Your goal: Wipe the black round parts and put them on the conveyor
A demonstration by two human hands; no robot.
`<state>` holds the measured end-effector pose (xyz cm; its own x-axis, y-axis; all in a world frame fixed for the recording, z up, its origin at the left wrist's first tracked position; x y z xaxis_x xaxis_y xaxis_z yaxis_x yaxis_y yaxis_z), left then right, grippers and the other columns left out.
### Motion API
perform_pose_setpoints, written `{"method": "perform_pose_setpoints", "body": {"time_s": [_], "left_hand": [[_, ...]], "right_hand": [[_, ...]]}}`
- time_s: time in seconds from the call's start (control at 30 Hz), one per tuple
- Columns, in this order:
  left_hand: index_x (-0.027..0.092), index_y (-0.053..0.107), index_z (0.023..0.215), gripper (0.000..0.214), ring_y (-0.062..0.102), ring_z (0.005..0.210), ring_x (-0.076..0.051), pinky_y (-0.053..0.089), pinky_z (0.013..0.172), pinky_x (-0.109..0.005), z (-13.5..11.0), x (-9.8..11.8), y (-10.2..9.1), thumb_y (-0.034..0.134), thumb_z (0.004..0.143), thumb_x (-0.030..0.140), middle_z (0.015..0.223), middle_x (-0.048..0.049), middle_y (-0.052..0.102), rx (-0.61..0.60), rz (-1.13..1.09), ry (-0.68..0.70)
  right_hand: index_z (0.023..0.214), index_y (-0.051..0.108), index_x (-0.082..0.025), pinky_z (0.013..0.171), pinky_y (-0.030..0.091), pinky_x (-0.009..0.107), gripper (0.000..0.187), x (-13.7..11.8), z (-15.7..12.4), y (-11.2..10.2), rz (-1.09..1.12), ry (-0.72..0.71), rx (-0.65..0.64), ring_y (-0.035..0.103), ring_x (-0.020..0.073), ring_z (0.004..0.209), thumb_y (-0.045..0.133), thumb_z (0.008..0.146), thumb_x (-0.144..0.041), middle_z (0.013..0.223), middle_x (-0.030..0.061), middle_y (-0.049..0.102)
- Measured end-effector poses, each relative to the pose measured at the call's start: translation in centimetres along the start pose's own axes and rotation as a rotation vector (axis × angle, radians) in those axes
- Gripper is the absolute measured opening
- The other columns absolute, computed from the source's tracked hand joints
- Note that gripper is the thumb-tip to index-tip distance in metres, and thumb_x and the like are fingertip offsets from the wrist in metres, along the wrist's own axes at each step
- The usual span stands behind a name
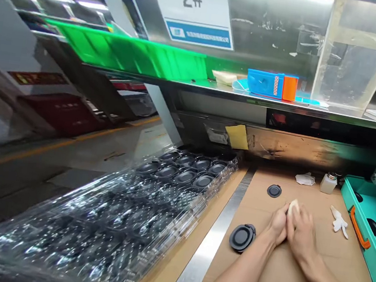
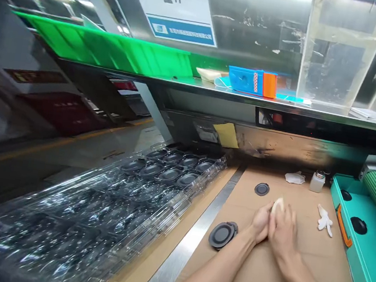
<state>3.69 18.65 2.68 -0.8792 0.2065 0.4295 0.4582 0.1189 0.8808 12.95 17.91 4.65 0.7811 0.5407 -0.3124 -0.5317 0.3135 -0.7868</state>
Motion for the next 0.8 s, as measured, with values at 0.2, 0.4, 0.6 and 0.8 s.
{"method": "perform_pose_setpoints", "body": {"time_s": [0.2,0.4,0.6,0.8], "left_hand": [[0.012,0.064,0.098,0.023,0.065,0.107,-0.022,0.047,0.102,-0.037,0.4,0.2,0.0,0.046,0.097,0.027,0.107,-0.0133,0.069,-0.016,-0.013,0.019],[0.011,0.064,0.096,0.024,0.066,0.105,-0.022,0.049,0.101,-0.036,0.3,0.3,-0.1,0.046,0.098,0.027,0.106,-0.0142,0.069,-0.021,0.005,0.021],[0.013,0.064,0.097,0.022,0.066,0.105,-0.021,0.05,0.1,-0.035,0.1,0.5,-0.2,0.046,0.098,0.025,0.107,-0.0136,0.07,0.025,-0.017,-0.012],[0.011,0.061,0.101,0.028,0.068,0.104,-0.026,0.056,0.086,-0.038,-0.1,1.6,-0.2,0.042,0.1,0.032,0.116,-0.0211,0.067,0.087,-0.02,0.001]], "right_hand": [[0.127,0.064,-0.014,0.092,0.043,0.041,0.042,0.4,-0.2,0.0,-0.031,-0.002,-0.006,0.056,0.0263,0.104,0.035,0.102,-0.031,0.119,0.017,0.065],[0.126,0.065,-0.014,0.09,0.044,0.04,0.041,0.3,-0.8,0.1,-0.081,0.009,0.028,0.056,0.0256,0.098,0.036,0.101,-0.029,0.116,0.0161,0.066],[0.125,0.064,-0.015,0.093,0.044,0.04,0.037,1.2,-0.2,0.5,-0.094,0.055,-0.022,0.057,0.0265,0.105,0.041,0.099,-0.027,0.121,0.0159,0.065],[0.128,0.058,-0.014,0.1,0.043,0.044,0.044,5.0,0.9,-1.5,0.097,0.272,0.064,0.057,0.029,0.113,0.054,0.091,-0.038,0.12,0.0154,0.065]]}}
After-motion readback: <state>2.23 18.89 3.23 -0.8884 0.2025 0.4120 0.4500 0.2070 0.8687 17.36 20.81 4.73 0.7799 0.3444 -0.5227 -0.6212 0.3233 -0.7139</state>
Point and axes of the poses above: each hand's wrist, its own z-axis towards the middle knuckle, its own y-axis out of the palm, x = y × z, the point moved 3 cm from there along z, towards the middle knuckle
